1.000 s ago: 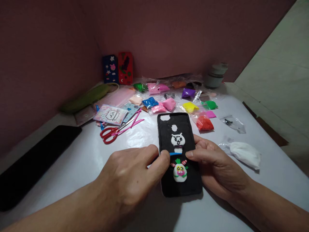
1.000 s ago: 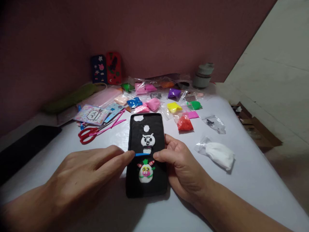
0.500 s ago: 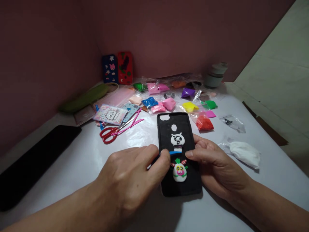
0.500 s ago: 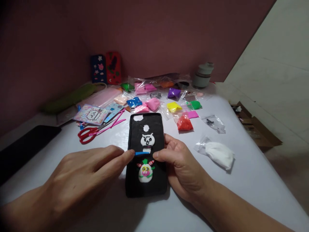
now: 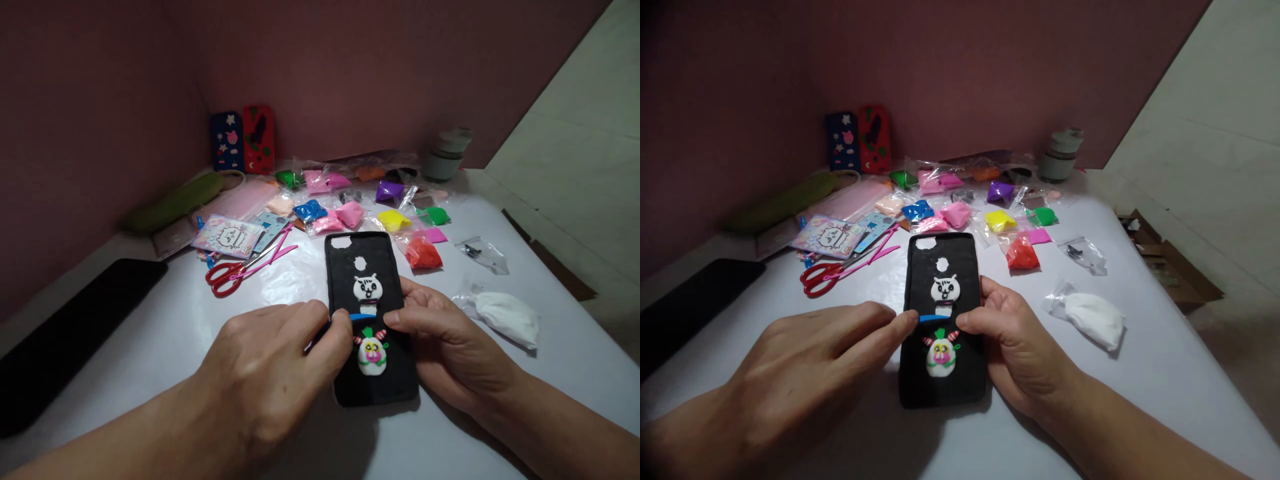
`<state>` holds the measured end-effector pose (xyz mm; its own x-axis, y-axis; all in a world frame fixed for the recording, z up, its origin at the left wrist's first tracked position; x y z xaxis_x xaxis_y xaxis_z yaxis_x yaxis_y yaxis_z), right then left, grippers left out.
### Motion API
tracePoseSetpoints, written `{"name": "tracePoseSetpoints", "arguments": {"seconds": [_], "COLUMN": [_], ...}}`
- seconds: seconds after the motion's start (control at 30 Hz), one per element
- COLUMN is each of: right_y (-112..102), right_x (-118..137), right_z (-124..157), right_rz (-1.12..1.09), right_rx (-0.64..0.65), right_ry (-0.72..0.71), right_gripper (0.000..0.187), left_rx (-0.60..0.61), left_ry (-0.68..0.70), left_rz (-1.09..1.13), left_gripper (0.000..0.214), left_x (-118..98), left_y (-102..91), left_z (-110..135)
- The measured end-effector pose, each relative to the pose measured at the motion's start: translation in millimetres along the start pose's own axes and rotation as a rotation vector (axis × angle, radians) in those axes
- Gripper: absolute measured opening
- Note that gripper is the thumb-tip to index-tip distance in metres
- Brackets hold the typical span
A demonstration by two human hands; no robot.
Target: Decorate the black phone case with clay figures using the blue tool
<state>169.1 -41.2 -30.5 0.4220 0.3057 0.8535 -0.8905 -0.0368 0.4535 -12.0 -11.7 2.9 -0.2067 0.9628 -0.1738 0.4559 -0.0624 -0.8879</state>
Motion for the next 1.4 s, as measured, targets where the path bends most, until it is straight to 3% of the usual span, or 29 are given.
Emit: {"name": "tracePoseSetpoints", "arguments": {"seconds": [1.4], "right_y": [-1.2], "right_x": [-0.3], "right_z": [1.4], "right_rz": [0.012], "right_rx": [-0.004], "right_ry": [0.013], "right_gripper": [0.031], "left_rx": [-0.05], "left_ry": [0.013], "left_rz": [0.052], "left_gripper": [0.027], "left_x": [-1.0], "left_y": [-3.1], "left_z": [2.3]}}
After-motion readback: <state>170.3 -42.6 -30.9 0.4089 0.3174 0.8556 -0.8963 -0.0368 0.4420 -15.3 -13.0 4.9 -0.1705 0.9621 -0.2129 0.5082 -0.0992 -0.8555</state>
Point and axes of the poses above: each hand's wrist, its own z-axis away from the middle knuckle, its own y-axis out of the palm, x = y × z, the point moved 2 cm from there along -z, towards the middle knuckle, and after that the axes turned 15 degrees about z, right-handed, at the moved point
